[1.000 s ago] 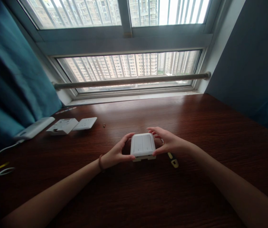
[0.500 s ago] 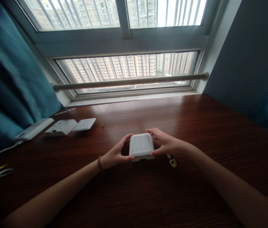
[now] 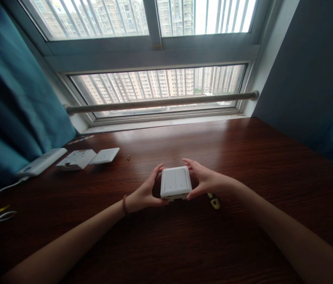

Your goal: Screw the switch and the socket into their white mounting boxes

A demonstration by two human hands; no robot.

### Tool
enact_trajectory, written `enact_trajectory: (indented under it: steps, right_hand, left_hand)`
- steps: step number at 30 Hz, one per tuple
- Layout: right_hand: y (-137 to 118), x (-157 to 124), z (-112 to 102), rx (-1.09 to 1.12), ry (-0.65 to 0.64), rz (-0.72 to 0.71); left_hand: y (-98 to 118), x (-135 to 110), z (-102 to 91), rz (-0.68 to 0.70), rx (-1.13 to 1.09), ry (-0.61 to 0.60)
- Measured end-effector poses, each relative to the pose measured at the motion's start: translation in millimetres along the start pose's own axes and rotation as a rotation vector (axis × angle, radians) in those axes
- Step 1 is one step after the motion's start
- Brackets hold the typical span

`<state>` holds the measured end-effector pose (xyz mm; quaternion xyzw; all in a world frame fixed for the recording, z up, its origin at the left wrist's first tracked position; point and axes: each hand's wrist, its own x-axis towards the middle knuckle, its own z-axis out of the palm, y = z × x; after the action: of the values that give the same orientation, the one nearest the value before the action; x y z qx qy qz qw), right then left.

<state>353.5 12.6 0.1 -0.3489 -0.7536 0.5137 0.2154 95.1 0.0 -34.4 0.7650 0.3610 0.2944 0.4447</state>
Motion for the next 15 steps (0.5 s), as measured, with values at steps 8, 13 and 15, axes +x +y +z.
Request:
enact_trajectory:
  steps: [8,13,15]
  right_hand:
    - [9,4,13,-0.128,0.060,-0.048]
    - [8,5,16,-0.139,0.130,-0.089]
    - [7,6,15,-0.121,0.150,-0.118]
  left_hand:
    - [1,0,1.4,0.009,-0.024,0.003]
    - [1,0,2.6,0.026,-0.039,0.046]
    - [1,-1,2.3,0.045,-0.052,0.067]
